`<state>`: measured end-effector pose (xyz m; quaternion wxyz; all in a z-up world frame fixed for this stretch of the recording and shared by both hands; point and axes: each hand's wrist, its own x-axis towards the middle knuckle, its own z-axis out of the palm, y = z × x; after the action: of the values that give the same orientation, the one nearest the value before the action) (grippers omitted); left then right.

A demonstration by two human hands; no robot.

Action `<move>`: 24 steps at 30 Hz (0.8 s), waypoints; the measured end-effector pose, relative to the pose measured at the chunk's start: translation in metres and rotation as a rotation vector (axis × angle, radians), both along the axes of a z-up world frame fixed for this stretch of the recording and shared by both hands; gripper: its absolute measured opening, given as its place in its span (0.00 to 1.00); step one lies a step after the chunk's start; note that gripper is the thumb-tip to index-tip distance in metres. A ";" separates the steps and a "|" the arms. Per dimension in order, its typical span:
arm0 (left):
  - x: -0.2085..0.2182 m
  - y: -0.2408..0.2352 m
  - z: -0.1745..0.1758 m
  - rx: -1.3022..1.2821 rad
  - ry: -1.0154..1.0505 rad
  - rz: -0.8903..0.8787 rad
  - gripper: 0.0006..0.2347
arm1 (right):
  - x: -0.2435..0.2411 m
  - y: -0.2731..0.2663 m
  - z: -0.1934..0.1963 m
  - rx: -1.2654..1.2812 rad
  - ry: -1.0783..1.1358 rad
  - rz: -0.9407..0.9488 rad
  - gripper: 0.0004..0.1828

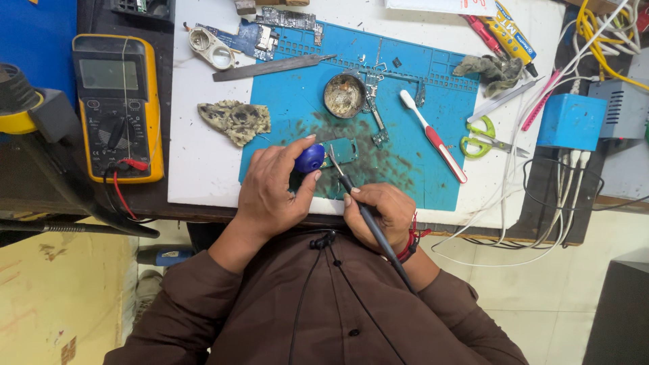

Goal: The person solders a small green circuit board using a soldering iron and flux. They wipe the board with a cloth, then use a toothbrush to clean the soldered area. The person continues soldering different sections of the board and briefly handles a second circuit board.

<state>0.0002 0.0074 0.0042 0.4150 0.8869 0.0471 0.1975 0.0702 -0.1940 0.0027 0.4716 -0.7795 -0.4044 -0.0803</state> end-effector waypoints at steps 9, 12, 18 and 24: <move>0.001 -0.002 0.002 0.021 -0.017 0.050 0.18 | 0.000 0.001 0.000 0.013 0.030 0.000 0.11; 0.001 -0.002 0.002 0.017 -0.013 0.052 0.17 | 0.000 0.000 -0.001 -0.003 0.041 -0.020 0.11; 0.001 -0.001 0.001 0.028 -0.010 0.052 0.18 | 0.000 0.000 -0.001 0.016 0.052 -0.013 0.10; 0.002 -0.002 0.001 0.032 -0.005 0.053 0.18 | 0.000 0.000 0.000 0.023 0.057 -0.006 0.11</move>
<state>0.0019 0.0059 0.0052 0.3953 0.8915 0.0665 0.2113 0.0701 -0.1938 0.0026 0.4914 -0.7772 -0.3877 -0.0640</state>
